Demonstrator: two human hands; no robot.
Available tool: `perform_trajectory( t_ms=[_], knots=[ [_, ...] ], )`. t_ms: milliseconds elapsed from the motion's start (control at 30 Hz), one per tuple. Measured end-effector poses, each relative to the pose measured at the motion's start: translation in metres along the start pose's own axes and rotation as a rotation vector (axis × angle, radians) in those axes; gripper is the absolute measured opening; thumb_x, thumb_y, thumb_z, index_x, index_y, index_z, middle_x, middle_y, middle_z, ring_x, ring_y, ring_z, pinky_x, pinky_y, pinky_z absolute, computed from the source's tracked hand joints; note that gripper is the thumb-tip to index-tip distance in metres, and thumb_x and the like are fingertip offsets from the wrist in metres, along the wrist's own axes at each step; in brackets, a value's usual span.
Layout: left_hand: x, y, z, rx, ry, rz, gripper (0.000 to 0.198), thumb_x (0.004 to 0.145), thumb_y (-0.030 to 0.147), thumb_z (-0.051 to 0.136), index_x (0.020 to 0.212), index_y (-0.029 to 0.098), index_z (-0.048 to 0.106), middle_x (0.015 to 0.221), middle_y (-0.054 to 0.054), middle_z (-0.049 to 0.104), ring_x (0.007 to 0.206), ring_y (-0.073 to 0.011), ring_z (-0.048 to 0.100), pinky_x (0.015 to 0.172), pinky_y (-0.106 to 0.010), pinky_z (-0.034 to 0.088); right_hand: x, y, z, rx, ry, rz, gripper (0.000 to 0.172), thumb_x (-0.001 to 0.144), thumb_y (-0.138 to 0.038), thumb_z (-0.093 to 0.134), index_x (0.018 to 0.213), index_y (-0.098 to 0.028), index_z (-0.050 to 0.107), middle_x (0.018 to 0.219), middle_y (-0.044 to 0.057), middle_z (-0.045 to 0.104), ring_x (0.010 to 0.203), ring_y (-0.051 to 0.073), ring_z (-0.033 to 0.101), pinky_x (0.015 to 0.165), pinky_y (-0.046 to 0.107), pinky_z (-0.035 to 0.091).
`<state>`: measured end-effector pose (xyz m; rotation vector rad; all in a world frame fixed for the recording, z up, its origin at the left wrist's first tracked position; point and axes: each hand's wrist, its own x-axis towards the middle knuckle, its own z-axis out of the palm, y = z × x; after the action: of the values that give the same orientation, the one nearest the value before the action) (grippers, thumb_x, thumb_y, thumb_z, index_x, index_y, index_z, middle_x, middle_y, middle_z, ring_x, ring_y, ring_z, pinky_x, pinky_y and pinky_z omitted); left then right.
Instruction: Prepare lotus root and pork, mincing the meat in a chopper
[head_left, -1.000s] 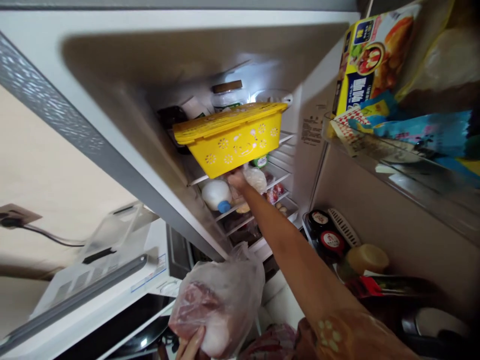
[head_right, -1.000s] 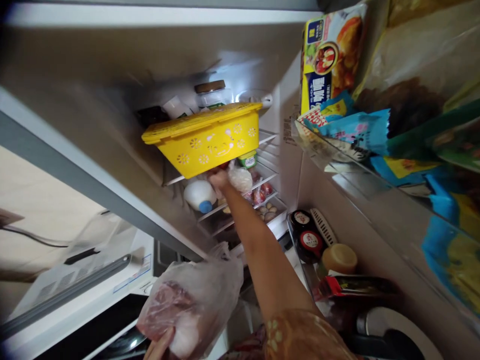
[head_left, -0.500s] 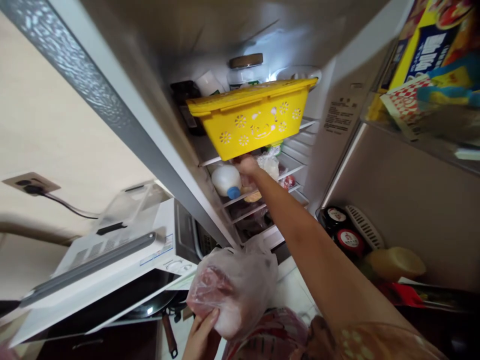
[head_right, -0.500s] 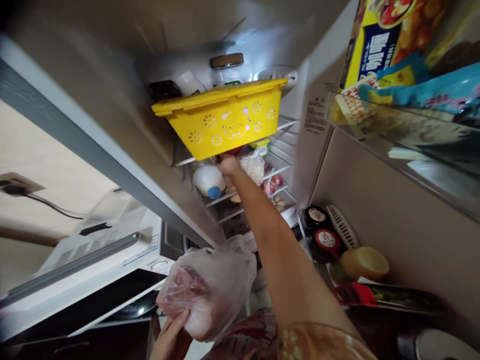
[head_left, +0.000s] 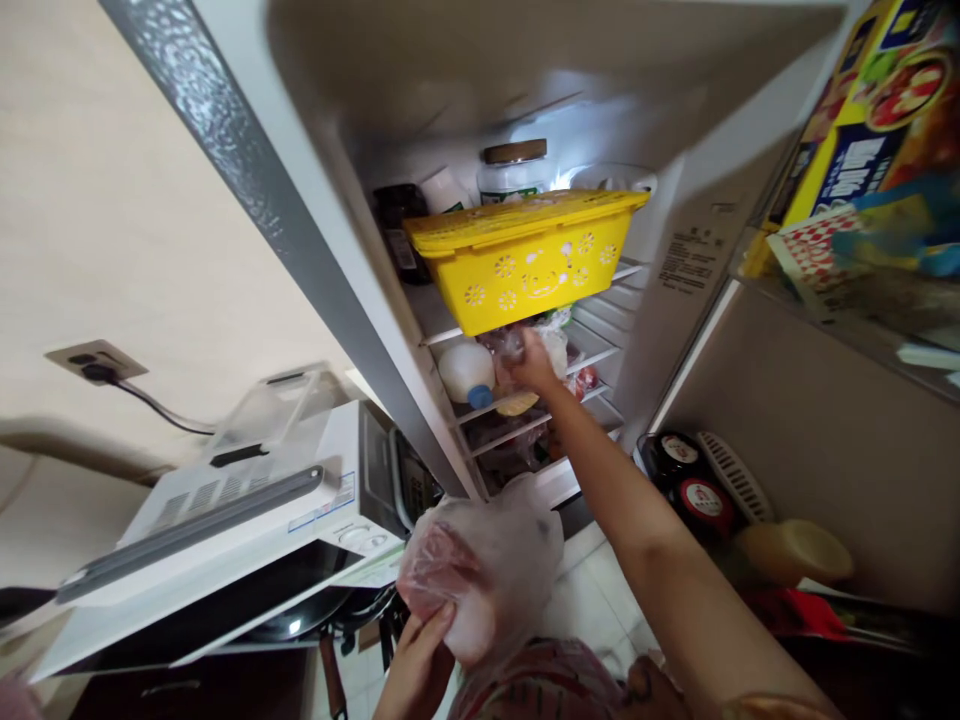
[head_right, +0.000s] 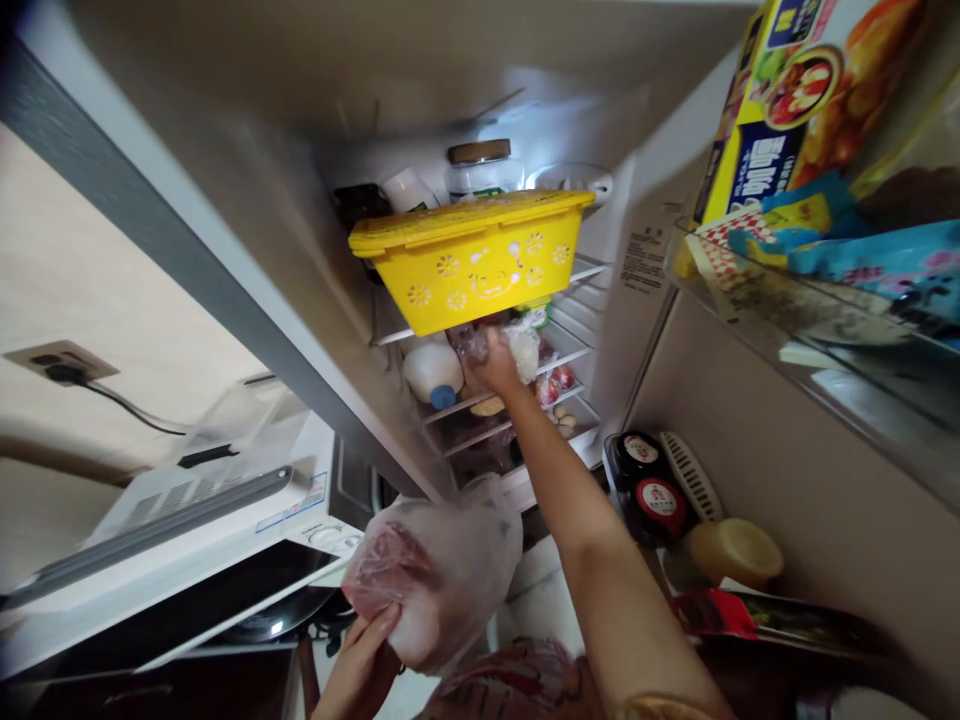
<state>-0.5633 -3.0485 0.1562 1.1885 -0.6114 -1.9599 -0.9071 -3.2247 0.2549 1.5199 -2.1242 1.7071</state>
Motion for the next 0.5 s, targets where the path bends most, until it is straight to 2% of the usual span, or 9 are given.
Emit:
perform_trajectory(
  t_ms=[67, 167, 267, 367, 433, 500],
  knots=[
    [0.002, 0.000, 0.006, 0.010, -0.024, -0.006, 0.036, 0.050, 0.028, 0.085, 0.080, 0.013, 0.072, 0.084, -0.011, 0.073, 0.097, -0.0333, 0.065, 0.088, -0.043, 0.051, -0.013, -0.004, 0.011, -0.001, -0.069, -0.046, 0.061, 0.067, -0.023, 0.066, 0.126, -0.016, 0.050, 0.123, 0.011, 0.057, 0.112, 0.023, 0.053, 0.098, 0.034, 0.042],
    [0.003, 0.002, 0.013, 0.014, -0.100, -0.053, 0.042, 0.049, 0.028, 0.086, 0.086, 0.013, 0.073, 0.089, -0.012, 0.073, 0.099, -0.0329, 0.064, 0.089, -0.044, 0.050, -0.020, 0.001, 0.014, -0.016, -0.106, -0.040, 0.064, 0.067, -0.024, 0.067, 0.127, -0.012, 0.048, 0.124, 0.016, 0.055, 0.113, 0.027, 0.052, 0.099, 0.040, 0.042],
    [0.001, 0.005, 0.019, 0.027, -0.159, -0.050, 0.043, 0.050, 0.026, 0.086, 0.089, 0.014, 0.072, 0.091, -0.012, 0.073, 0.101, -0.0322, 0.064, 0.091, -0.044, 0.048, -0.014, 0.008, 0.001, -0.021, -0.103, -0.013, 0.059, 0.068, -0.021, 0.064, 0.124, -0.008, 0.050, 0.123, 0.019, 0.055, 0.113, 0.027, 0.052, 0.101, 0.041, 0.040],
    [-0.002, 0.008, 0.024, 0.033, -0.229, -0.035, 0.043, 0.051, 0.025, 0.085, 0.090, 0.013, 0.072, 0.093, -0.012, 0.073, 0.100, -0.0317, 0.064, 0.093, -0.044, 0.046, -0.016, 0.005, -0.013, -0.007, -0.073, -0.017, 0.059, 0.069, -0.016, 0.060, 0.126, -0.008, 0.047, 0.128, 0.018, 0.050, 0.122, 0.026, 0.045, 0.108, 0.041, 0.034],
    [-0.003, 0.010, 0.025, 0.014, -0.258, -0.033, 0.045, 0.050, 0.023, 0.085, 0.092, 0.014, 0.072, 0.094, -0.012, 0.073, 0.099, -0.0316, 0.064, 0.094, -0.044, 0.045, -0.038, -0.002, -0.019, 0.041, 0.018, -0.038, 0.058, 0.072, -0.019, 0.059, 0.128, -0.010, 0.046, 0.132, 0.017, 0.048, 0.126, 0.025, 0.041, 0.108, 0.042, 0.033],
    [0.000, 0.011, 0.023, -0.028, -0.269, -0.029, 0.044, 0.050, 0.022, 0.085, 0.091, 0.014, 0.072, 0.093, -0.012, 0.073, 0.099, -0.0327, 0.064, 0.093, -0.044, 0.045, -0.084, -0.007, -0.023, 0.136, 0.150, -0.014, 0.051, 0.077, -0.028, 0.057, 0.125, -0.015, 0.049, 0.131, 0.014, 0.050, 0.122, 0.024, 0.045, 0.103, 0.043, 0.038]
  ],
)
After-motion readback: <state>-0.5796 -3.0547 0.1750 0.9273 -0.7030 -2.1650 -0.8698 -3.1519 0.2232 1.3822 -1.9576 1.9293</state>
